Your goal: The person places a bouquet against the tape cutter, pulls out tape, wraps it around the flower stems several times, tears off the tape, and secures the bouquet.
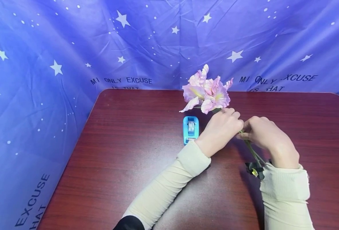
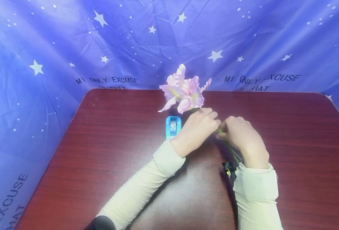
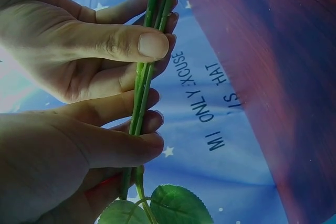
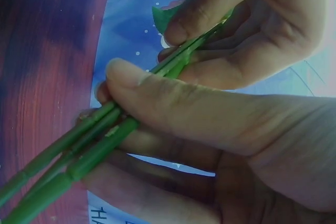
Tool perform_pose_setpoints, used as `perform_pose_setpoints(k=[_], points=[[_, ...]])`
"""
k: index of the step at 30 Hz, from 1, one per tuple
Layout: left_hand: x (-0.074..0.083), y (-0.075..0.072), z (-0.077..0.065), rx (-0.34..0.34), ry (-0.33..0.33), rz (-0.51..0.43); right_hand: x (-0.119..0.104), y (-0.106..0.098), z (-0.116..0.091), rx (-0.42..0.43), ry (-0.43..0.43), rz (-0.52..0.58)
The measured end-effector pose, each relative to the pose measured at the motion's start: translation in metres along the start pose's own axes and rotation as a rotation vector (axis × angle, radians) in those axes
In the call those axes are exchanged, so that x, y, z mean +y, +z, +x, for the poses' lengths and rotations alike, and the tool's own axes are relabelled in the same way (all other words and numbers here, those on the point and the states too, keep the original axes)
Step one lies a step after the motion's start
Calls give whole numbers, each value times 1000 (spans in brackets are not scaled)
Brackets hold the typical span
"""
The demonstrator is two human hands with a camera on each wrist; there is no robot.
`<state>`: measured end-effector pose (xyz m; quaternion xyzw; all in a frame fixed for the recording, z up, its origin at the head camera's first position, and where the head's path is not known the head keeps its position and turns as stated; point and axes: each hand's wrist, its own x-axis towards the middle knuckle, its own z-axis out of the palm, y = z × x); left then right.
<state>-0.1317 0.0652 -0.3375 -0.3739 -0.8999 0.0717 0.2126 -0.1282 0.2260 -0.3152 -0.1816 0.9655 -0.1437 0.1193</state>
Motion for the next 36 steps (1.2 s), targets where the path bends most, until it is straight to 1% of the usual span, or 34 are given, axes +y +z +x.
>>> perform_pose_setpoints(k=[9, 14, 20, 27, 36], points=[[-3, 0, -1, -2, -14, 0, -2, 1, 2, 14, 6, -1], [-5, 0, -4, -6, -18, -10, -2, 1, 4, 21, -12, -5], [-6, -1, -5, 9, -19, 3, -3, 0, 5, 19, -27, -13], [-9, -1, -7, 23, -48, 20, -8, 0, 9, 32, -62, -20], [-15, -3, -13, 40, -64, 22, -14, -2, 11, 56, -58, 1]])
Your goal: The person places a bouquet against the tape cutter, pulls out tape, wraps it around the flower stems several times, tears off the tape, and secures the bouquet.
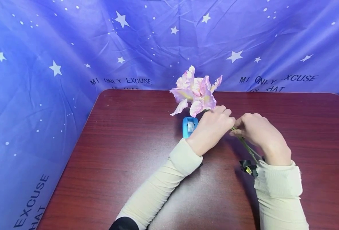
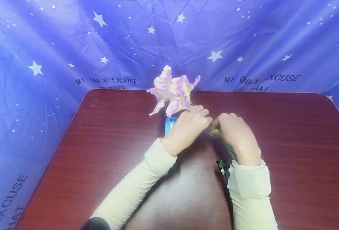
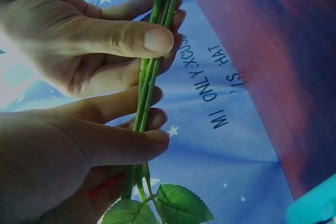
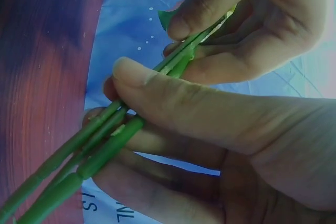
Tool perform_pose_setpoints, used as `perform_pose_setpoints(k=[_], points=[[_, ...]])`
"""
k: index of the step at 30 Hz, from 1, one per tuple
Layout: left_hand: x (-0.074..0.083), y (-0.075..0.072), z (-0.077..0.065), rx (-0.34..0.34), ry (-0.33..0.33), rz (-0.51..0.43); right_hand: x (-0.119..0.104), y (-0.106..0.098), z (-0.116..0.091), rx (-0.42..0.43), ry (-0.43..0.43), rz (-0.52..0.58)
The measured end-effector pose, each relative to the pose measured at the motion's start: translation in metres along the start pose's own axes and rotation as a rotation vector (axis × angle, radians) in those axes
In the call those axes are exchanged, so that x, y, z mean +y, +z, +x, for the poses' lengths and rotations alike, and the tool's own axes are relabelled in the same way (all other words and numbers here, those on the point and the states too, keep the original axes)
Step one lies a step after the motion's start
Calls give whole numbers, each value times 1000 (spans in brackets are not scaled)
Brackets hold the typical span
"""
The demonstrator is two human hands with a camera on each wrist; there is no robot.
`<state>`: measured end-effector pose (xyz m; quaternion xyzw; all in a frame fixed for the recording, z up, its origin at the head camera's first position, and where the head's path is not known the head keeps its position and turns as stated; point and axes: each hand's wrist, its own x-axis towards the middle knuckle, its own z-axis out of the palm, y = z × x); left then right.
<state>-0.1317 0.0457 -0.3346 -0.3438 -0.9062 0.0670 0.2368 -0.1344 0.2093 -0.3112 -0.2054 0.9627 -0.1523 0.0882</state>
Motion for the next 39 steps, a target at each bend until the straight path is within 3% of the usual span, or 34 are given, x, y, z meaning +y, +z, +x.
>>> perform_pose_setpoints(k=[10, 22, 26, 31, 39], points=[[-9, 1, -11, 55, 11, 33, -6, 1, -1, 3, 14, 39], [-18, -3, -17, 27, 2, 26, -11, 3, -1, 25, 13, 58], [-23, -5, -18, -6, 12, -40, -13, 3, -1, 35, 6, 70], [-35, -8, -19, -96, -4, -164, -18, 4, 1, 56, 6, 89], [-44, -11, -25, -142, 36, -206, -22, 3, 0, 66, 10, 76]])
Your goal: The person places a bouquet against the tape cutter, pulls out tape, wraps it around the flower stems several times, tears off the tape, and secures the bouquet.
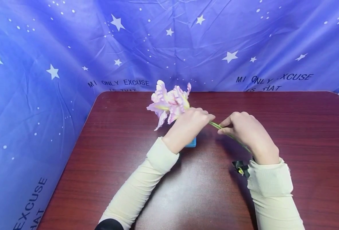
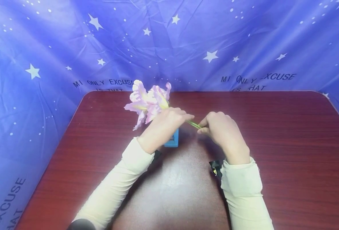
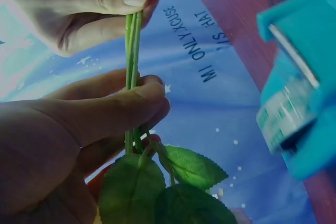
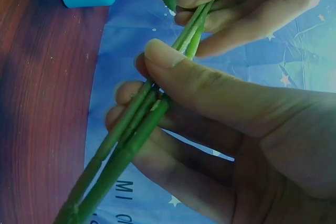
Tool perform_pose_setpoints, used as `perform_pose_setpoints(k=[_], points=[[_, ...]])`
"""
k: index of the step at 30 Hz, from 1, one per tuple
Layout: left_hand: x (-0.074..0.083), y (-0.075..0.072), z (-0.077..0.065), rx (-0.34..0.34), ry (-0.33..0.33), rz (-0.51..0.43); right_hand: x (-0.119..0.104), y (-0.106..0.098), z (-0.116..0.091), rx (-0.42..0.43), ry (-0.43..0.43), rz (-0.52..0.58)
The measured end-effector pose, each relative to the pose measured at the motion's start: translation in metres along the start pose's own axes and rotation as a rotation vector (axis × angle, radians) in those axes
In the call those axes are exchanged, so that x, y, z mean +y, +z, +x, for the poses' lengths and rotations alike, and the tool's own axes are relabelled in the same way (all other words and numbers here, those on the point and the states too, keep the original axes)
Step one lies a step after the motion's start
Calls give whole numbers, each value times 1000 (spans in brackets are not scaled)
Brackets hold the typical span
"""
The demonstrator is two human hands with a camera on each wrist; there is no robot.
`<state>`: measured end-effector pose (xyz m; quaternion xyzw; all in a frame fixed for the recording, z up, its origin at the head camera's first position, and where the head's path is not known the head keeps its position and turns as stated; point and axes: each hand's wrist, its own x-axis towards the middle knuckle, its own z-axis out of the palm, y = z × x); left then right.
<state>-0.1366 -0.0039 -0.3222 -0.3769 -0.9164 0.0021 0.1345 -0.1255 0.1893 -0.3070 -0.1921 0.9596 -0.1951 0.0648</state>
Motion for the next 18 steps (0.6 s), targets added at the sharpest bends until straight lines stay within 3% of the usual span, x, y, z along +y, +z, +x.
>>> perform_pose_setpoints(k=[6, 18], points=[[-7, 2, -7, 29, 6, -8, -2, 0, 1, 4, 4, -23], [-17, 2, -18, 69, -11, 82, -5, 1, 3, -1, 24, -41]])
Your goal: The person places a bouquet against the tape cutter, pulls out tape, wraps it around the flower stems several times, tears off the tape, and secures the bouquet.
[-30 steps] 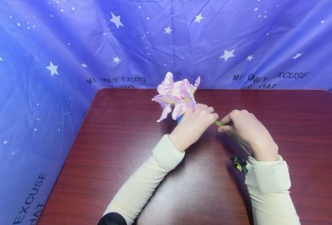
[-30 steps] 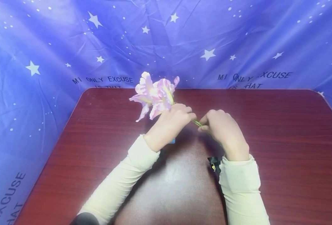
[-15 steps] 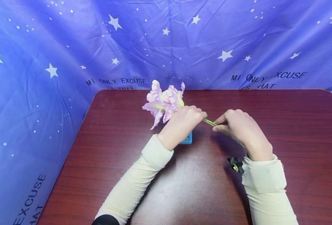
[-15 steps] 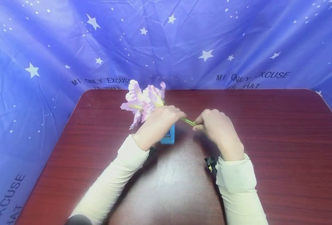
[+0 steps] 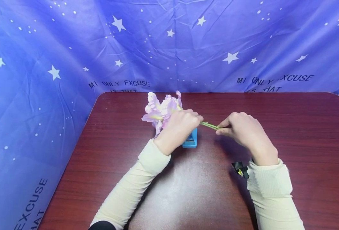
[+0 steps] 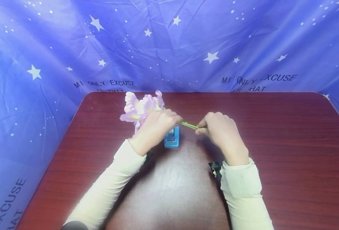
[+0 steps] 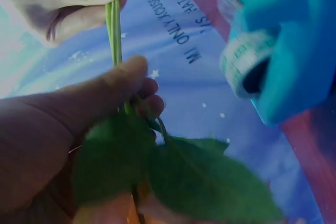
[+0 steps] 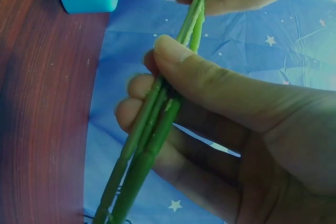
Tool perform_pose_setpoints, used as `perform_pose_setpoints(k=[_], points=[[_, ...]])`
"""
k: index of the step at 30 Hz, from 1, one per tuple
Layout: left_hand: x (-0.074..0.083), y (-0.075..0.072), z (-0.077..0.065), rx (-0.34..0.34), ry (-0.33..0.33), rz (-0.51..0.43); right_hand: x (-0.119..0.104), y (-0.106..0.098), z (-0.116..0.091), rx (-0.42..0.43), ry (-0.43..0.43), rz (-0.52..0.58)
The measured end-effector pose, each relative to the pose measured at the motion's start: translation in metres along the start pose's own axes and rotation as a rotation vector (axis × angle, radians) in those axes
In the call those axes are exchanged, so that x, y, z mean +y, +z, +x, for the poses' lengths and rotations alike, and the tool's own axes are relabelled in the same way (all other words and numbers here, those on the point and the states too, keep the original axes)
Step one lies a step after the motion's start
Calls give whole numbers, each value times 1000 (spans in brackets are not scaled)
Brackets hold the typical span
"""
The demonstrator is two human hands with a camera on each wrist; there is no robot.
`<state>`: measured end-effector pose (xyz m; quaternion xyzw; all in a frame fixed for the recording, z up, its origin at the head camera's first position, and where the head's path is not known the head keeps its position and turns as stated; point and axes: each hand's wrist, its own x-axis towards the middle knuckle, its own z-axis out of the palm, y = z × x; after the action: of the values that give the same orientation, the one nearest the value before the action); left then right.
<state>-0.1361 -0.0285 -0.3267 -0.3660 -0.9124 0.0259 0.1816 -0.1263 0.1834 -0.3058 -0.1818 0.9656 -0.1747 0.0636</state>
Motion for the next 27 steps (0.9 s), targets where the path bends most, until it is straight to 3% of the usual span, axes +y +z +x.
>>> perform_pose_setpoints(k=[12, 27], points=[[-12, 0, -12, 60, -4, 10, -3, 2, 2, 5, -28, -12], [-21, -2, -32, 103, 81, 18, -11, 6, 4, -32, -28, 2]])
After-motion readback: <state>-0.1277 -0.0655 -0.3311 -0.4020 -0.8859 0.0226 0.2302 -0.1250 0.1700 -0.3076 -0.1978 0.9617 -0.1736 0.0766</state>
